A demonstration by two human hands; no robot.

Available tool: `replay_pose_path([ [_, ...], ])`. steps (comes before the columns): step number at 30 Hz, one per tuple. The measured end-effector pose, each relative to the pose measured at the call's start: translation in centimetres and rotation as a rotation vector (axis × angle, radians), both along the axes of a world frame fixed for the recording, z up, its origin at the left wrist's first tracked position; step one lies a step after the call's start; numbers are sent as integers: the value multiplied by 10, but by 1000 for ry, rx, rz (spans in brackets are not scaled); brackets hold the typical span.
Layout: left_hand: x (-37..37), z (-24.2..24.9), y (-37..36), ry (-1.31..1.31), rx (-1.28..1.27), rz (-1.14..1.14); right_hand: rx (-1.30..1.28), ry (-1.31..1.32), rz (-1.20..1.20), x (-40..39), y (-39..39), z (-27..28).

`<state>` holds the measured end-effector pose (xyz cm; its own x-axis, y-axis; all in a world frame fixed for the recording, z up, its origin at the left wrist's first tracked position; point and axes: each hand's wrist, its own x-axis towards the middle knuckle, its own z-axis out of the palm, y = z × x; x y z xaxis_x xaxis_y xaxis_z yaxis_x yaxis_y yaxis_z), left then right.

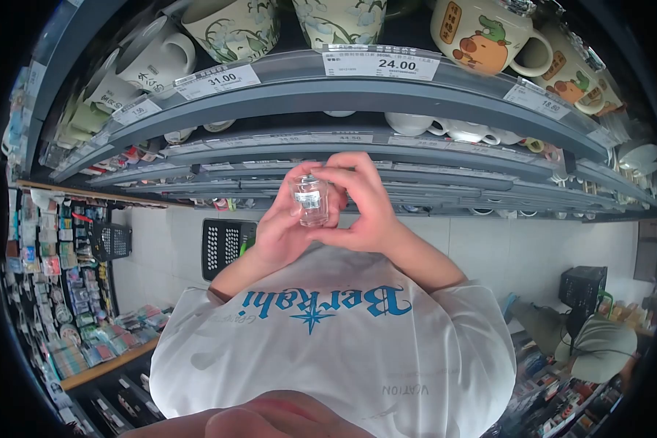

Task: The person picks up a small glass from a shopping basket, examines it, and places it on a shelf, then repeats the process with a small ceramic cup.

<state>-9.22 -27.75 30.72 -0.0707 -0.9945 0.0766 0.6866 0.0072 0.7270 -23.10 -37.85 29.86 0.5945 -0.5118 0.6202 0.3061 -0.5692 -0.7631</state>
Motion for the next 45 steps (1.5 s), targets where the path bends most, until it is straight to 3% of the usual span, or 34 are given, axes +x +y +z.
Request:
replay_pose_path([
  [5, 18, -12, 5, 17, -41, -67, -149, 31, -121, 11, 9, -3],
  [20, 56, -45, 36, 273, 28, -303, -76, 74, -142, 33, 57, -15],
  [27, 57, -59, 46, 296, 92, -300, 42, 179, -177, 30, 75, -22],
  [45, 48, -52, 50, 202, 148, -223, -123, 128, -249, 21, 71, -21],
])
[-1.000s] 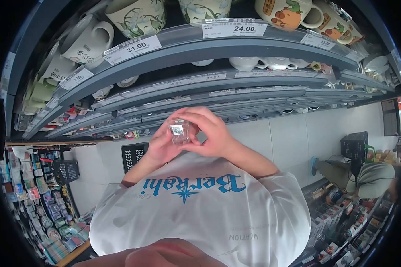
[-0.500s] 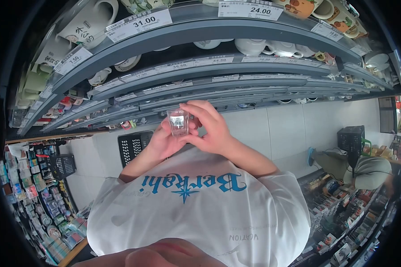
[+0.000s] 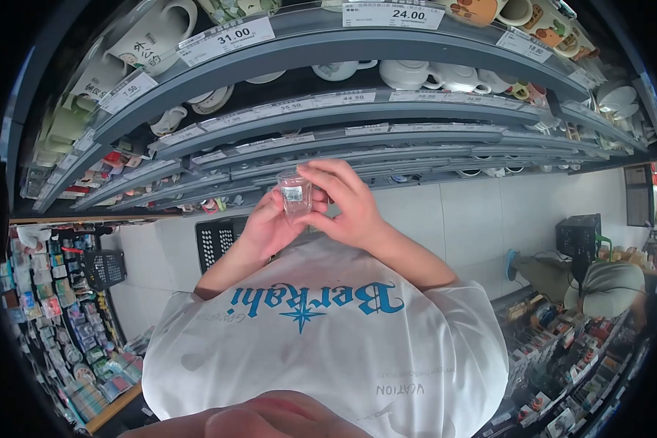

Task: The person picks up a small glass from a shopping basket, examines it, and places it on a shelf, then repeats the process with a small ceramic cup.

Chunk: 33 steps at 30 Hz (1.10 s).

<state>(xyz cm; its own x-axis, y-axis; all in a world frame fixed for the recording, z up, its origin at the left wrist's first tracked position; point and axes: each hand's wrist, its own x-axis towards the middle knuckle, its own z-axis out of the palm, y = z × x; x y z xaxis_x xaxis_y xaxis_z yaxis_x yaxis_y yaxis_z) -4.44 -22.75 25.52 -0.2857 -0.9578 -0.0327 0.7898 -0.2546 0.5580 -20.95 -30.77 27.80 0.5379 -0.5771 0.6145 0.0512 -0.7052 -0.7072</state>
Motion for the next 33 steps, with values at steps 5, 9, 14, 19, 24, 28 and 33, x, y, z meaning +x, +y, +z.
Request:
replay_pose_path([
  [5, -1, 7, -3, -50, -103, 61, 92, -2, 62, 1, 0, -5],
  [9, 1, 7, -2, -55, -141, 89, 121, -44, 119, 4, -3, -3],
  [14, 1, 8, -3, -95, -132, 78, 12, -81, 125, 6, -10, 3],
  [19, 0, 3, -2, -130, -135, 76, 157, -27, 156, 2, -9, 3],
  [24, -2, 9, -3, -161, -123, 54, 189, -27, 176, 0, -12, 4],
  [28, -3, 14, -3, -170, -81, 40, 221, -14, 170, -3, -13, 6],
  [33, -4, 16, -6, -182, -61, 18, 209, -13, 138, -8, -13, 7],
])
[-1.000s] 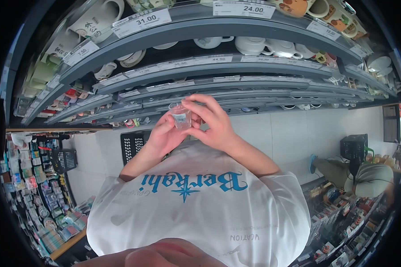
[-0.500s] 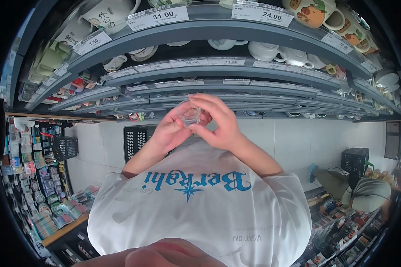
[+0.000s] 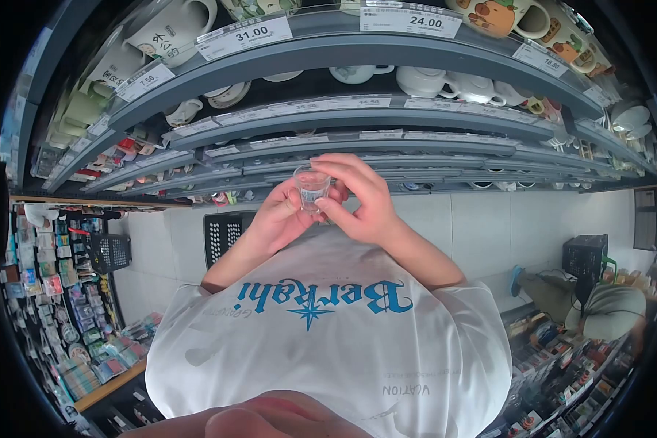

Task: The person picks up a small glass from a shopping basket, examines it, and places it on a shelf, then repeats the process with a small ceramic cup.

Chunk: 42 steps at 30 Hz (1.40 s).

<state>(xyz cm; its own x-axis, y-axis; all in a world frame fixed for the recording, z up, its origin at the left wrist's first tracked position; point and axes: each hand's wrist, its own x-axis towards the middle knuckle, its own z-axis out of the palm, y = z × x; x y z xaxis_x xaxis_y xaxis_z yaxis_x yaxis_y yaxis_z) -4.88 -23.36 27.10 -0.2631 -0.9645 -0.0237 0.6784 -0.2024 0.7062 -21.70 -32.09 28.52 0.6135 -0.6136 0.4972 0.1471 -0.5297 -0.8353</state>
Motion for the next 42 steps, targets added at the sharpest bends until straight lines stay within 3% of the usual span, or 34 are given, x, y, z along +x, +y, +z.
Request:
replay_pose_path([
  [42, -7, 0, -14, -25, -8, -46, 52, -96, 12, -5, 1, -4],
])
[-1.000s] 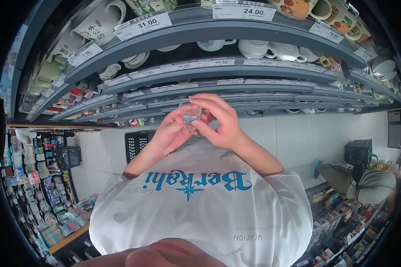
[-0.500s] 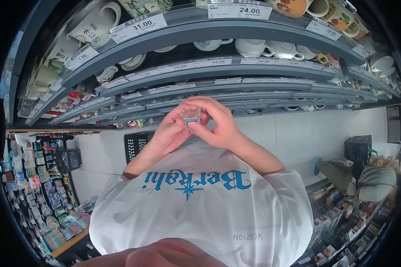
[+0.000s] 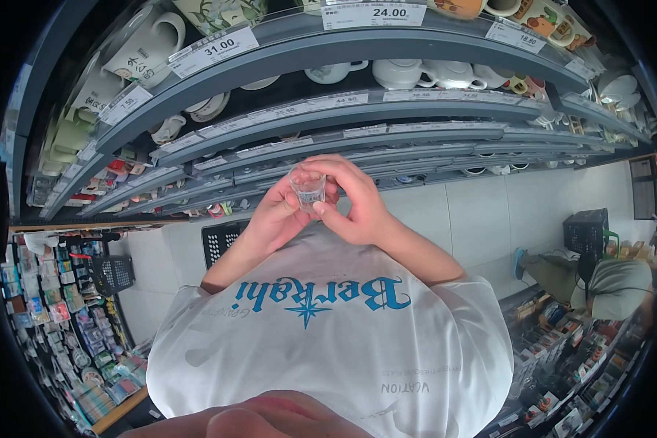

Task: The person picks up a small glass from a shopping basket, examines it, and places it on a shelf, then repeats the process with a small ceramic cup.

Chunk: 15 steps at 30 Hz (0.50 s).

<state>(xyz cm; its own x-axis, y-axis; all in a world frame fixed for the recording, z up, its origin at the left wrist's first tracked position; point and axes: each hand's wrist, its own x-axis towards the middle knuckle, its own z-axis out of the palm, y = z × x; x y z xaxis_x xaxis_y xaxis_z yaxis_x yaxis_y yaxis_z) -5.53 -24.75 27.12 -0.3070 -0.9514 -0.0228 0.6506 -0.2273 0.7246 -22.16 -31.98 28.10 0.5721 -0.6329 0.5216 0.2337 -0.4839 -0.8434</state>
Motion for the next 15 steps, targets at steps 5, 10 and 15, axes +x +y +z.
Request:
replay_pose_path([
  [5, 0, -3, -1, -1, -8, -4, -5, -22, -7, 1, 0, -3],
  [10, 0, -1, -2, -5, -7, -3, 41, -15, 6, 0, 1, -3],
  [15, -1, -1, -2, 4, -6, -5, 6, -36, 0, 0, 0, -4],
])
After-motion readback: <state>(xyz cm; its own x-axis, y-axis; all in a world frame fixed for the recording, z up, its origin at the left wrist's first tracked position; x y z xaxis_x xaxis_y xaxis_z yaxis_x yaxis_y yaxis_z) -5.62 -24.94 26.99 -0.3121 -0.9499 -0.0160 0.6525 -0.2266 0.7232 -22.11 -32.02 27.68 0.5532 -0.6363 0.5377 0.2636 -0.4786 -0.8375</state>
